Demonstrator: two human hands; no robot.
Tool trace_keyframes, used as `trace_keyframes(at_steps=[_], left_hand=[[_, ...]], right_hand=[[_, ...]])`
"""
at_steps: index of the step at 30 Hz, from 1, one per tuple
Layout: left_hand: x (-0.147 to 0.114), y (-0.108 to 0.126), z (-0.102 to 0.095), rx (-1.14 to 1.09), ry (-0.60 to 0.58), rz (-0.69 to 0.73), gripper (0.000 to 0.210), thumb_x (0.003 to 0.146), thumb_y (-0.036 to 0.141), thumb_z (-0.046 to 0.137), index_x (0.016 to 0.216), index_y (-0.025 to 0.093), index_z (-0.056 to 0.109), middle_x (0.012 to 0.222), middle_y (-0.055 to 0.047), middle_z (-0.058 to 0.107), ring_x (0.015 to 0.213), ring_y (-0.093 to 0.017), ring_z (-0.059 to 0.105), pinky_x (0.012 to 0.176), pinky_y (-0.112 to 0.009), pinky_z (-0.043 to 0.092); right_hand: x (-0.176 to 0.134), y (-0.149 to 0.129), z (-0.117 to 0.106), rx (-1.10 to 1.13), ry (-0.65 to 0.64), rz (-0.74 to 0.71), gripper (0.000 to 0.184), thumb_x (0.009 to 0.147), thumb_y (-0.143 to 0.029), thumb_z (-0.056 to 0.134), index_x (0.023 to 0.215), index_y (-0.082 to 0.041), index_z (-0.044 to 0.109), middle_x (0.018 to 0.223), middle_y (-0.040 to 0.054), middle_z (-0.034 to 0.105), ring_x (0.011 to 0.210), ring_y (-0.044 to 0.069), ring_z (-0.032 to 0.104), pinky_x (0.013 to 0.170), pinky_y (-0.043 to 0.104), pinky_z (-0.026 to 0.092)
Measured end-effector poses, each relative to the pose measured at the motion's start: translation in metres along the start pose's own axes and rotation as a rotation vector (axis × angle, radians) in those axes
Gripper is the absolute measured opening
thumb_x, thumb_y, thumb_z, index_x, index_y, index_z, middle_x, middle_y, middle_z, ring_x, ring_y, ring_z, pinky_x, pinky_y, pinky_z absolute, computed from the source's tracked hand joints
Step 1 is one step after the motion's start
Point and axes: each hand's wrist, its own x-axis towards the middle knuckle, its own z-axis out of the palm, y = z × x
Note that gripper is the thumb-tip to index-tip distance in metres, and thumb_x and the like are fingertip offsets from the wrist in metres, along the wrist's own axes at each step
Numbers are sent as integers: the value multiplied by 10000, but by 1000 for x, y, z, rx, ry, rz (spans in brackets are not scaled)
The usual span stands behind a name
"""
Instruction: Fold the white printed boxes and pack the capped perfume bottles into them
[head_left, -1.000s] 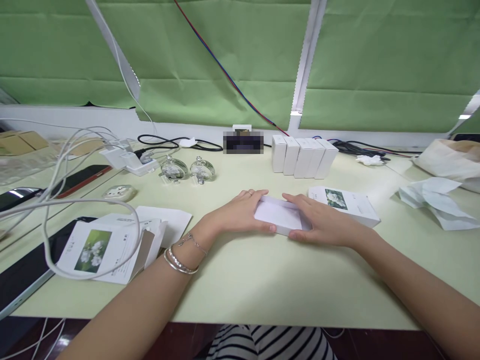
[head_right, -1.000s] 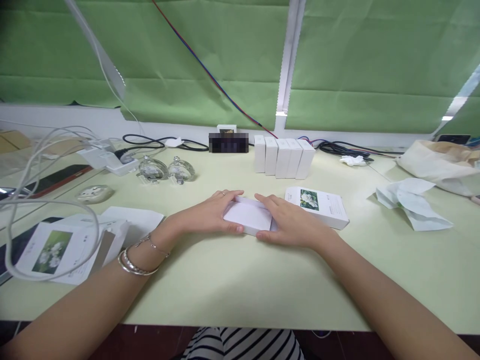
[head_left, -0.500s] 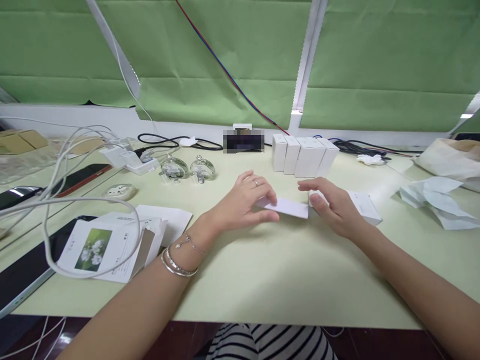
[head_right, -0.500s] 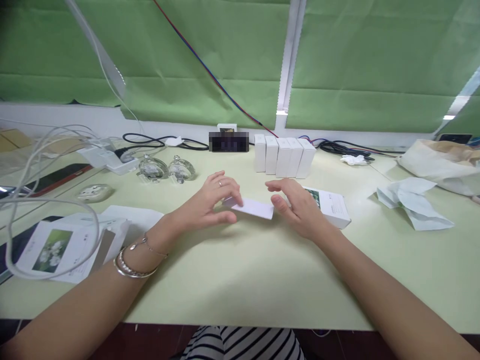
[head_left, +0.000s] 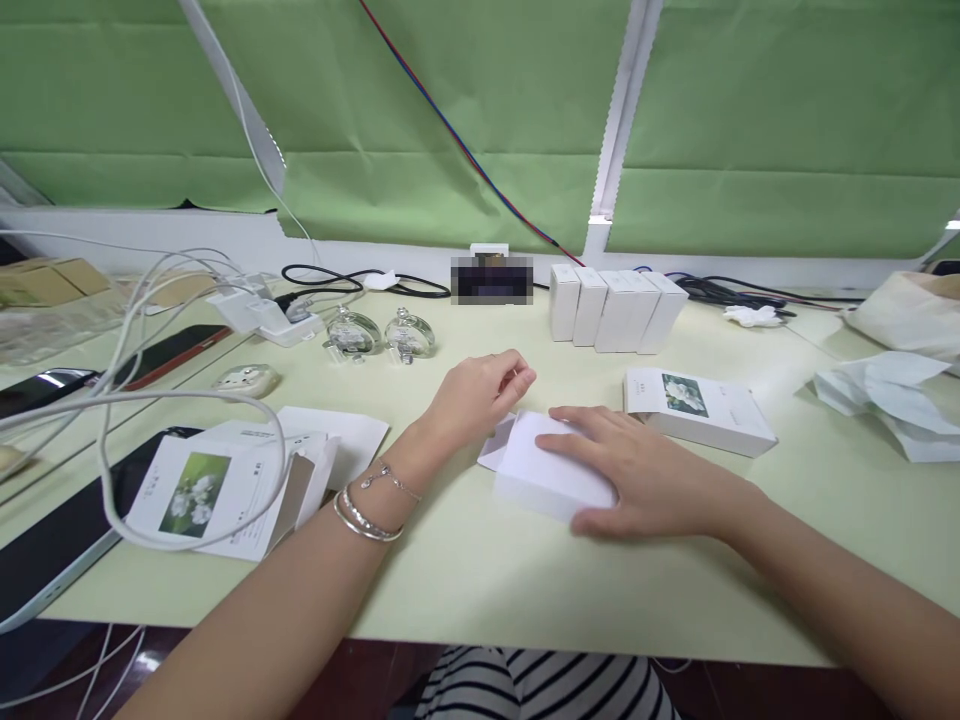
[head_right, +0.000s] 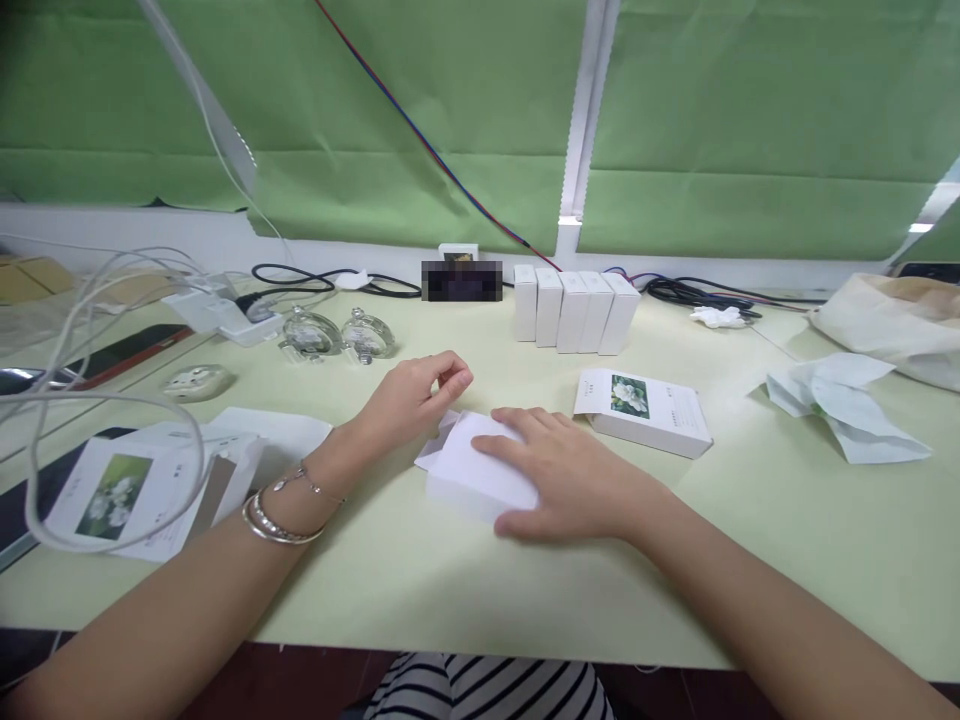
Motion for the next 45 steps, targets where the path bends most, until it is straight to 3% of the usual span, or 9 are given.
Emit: trace_keyframes(at_steps=[3,8,14,17,24,29,36,45], left_hand=[[-1,3,1,-29,-84,-49,199,913,306,386,876,199,550,794,4,639,669,-144,557,593,-259,382],[-4,3,4,-45,-268,-88,202,882,205,354,995,206,522,933,-38,645,790,-185,595,670,-302,434],[-5,0,8,-81,-263,7,252,833,223,474,1083,215,498,1116,-47,600,1050,-217,544,873,-344,434],[-5,-2,11,-126,-304,7,320,836,193,471,1154,219,450,1137,-54,607,996,-205,583,826,-322,454],[-4,-2,9,-116,-341,-24,327,853,220,467,1177,245,429,940,-19,667,778,-184,610,678,-293,444],[-2,-3,9,-97,-311,-2,300,851,228,474,1150,247,467,910,-18,661,778,-181,607,690,-293,441],[-3,1,9,-72,-285,11,217,837,216,492,1045,250,542,910,-8,670,743,-166,607,662,-277,434],[-2,1,4,-74,-321,1,197,841,252,497,1025,249,568,880,0,667,723,-165,601,652,-280,428]], right_hand=[[3,10,3,-38,57,102,584,842,-512,451,1368,-269,383,1462,134,322,1263,328,395,984,502,392],[5,35,8,-29,109,273,555,869,-500,404,1374,-275,360,1482,138,283,1309,327,357,1005,493,380],[6,33,8,-94,142,256,583,832,-487,468,1362,-259,389,1453,149,334,1303,347,350,1025,510,345],[6,31,7,-80,127,241,563,830,-455,470,1357,-268,400,1434,130,371,1278,328,382,1017,491,360],[5,34,4,23,120,263,562,841,-498,443,1351,-266,402,1445,100,369,1296,306,374,1019,477,370],[2,38,0,101,98,317,594,851,-584,383,1364,-287,357,1456,97,342,1289,322,385,978,483,404],[4,37,-1,154,146,308,423,821,-509,471,1162,-263,427,1272,91,491,1128,292,500,848,430,471],[0,43,-6,178,99,277,458,819,-550,461,1199,-296,458,1383,65,415,1213,296,446,907,441,441]])
